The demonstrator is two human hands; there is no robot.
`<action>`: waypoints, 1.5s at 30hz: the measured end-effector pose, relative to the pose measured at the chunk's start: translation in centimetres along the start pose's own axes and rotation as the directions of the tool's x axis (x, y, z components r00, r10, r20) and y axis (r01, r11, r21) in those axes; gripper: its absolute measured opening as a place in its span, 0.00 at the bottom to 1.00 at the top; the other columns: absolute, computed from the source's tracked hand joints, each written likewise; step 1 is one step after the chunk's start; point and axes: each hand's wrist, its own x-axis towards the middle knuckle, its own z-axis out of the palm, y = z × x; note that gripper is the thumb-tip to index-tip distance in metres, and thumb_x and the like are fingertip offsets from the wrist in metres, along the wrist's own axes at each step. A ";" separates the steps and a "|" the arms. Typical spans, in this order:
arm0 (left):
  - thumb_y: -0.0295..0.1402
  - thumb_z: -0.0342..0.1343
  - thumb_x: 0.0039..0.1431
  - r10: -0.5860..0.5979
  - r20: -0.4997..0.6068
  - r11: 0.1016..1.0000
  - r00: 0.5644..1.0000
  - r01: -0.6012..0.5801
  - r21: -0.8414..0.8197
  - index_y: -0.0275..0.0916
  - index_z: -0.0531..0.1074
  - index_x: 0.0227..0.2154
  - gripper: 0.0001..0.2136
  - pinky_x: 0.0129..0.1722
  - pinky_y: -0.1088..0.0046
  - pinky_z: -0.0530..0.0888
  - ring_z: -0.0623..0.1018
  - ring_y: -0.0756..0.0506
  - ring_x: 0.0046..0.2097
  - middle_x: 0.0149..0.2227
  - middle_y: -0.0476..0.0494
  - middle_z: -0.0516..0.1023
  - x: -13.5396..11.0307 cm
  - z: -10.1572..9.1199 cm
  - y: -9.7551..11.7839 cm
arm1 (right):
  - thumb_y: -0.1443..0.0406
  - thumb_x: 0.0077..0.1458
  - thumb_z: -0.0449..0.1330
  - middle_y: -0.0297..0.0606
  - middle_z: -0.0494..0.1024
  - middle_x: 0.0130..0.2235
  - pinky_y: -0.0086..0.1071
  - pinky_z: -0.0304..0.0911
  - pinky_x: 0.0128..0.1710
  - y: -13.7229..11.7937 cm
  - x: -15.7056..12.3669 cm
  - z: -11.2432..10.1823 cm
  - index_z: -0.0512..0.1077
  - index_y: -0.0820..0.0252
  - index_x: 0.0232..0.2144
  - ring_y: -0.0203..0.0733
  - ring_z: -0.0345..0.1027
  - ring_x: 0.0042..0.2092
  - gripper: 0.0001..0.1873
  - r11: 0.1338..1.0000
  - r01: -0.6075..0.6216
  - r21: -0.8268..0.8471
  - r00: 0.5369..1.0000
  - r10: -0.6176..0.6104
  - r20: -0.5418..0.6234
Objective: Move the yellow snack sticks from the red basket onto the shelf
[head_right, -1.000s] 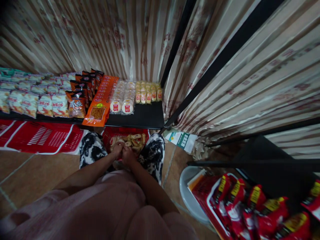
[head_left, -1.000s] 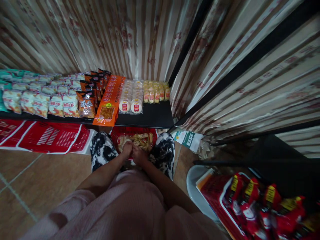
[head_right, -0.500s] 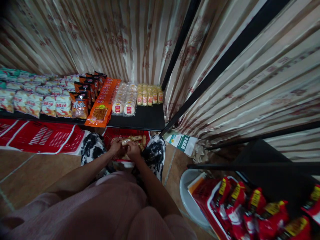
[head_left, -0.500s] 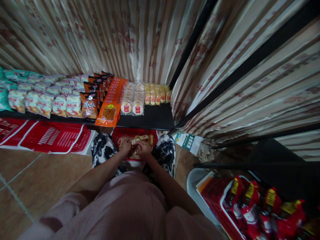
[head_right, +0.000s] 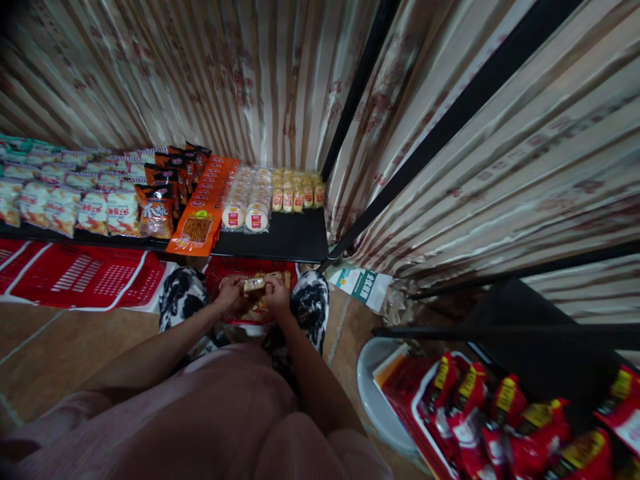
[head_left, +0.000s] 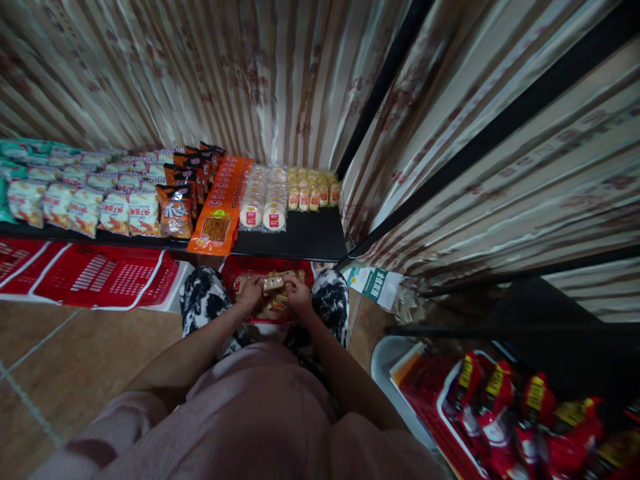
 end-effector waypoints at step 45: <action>0.21 0.45 0.54 -0.218 0.408 0.788 0.886 0.407 -0.462 0.32 0.65 0.42 0.13 0.22 0.84 0.71 0.78 0.51 0.28 0.31 0.42 0.76 -5.2 -0.1 5.5 | 0.50 0.40 0.61 0.32 0.73 0.26 0.26 0.59 0.27 -3.8 1.4 -2.5 0.73 0.62 0.28 0.33 0.64 0.27 0.20 0.781 -0.200 0.592 0.971 0.238 0.015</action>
